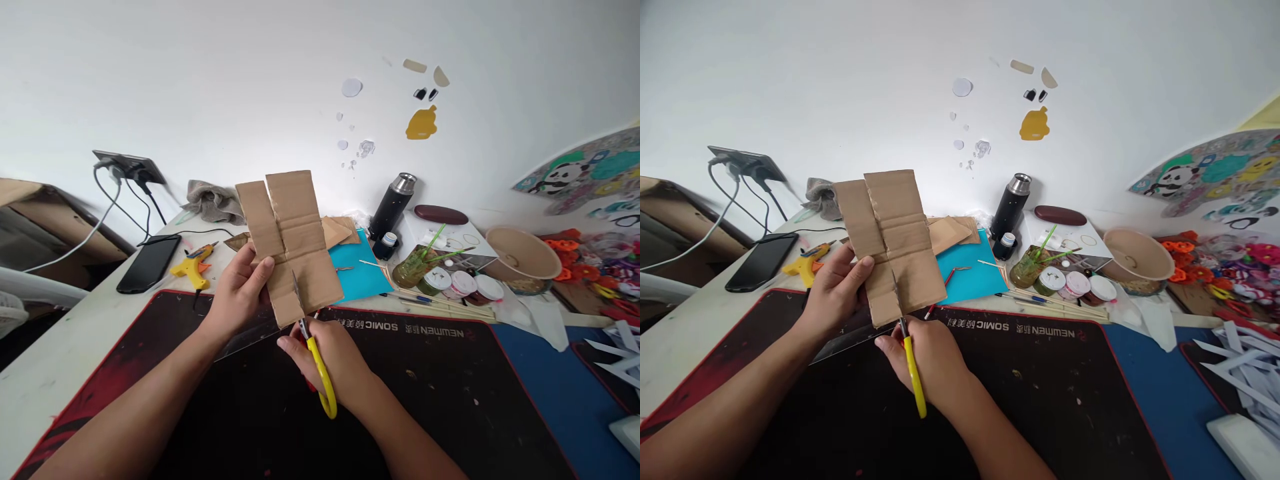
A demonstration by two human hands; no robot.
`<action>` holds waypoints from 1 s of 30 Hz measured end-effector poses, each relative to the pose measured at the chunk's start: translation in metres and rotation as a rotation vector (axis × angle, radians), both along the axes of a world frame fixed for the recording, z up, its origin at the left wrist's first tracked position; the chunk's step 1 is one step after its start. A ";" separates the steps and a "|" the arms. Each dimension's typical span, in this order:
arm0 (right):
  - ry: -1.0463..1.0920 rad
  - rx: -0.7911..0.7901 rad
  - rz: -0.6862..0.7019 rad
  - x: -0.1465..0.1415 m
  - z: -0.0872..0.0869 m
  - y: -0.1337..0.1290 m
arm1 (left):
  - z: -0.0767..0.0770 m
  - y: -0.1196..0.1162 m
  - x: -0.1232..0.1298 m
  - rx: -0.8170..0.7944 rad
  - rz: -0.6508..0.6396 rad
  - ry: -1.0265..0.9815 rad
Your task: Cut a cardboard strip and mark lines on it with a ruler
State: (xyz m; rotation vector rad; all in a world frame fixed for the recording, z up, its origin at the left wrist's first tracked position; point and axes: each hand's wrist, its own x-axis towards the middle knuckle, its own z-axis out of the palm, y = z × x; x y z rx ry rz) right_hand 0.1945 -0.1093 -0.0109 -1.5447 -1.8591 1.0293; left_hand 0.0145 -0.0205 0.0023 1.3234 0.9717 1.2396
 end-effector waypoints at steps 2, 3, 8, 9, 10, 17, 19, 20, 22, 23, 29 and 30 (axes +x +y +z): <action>-0.011 -0.001 -0.002 0.000 0.001 -0.001 | 0.001 0.000 -0.001 0.010 -0.008 0.000; -0.021 0.000 -0.005 0.000 0.001 -0.001 | 0.002 0.000 -0.001 0.018 -0.013 -0.001; -0.044 0.028 -0.009 -0.002 -0.003 -0.002 | 0.003 0.000 -0.003 0.057 -0.014 0.019; -0.042 0.038 -0.007 -0.002 -0.004 -0.002 | 0.003 0.000 -0.003 0.056 -0.011 0.022; -0.039 0.047 -0.006 -0.003 -0.004 -0.003 | 0.003 0.000 -0.002 0.053 -0.010 0.019; 0.024 0.064 -0.027 -0.007 -0.006 -0.006 | 0.001 0.002 -0.002 0.045 -0.016 -0.032; 0.041 0.044 -0.042 -0.009 -0.007 -0.006 | 0.000 0.003 -0.003 0.034 -0.024 -0.027; 0.046 0.038 -0.049 -0.010 -0.008 -0.006 | 0.000 0.004 -0.003 0.035 -0.024 -0.024; 0.046 0.037 -0.057 -0.011 -0.010 -0.005 | -0.001 0.004 -0.002 0.049 -0.022 -0.018; 0.050 0.038 -0.063 -0.012 -0.012 -0.005 | 0.000 0.003 0.000 0.059 -0.024 -0.004; 0.274 -0.065 -0.064 -0.007 -0.018 -0.006 | 0.009 -0.002 -0.018 0.096 -0.038 0.216; 0.327 -0.077 -0.071 -0.005 -0.017 -0.006 | 0.011 -0.001 -0.031 0.103 -0.022 0.263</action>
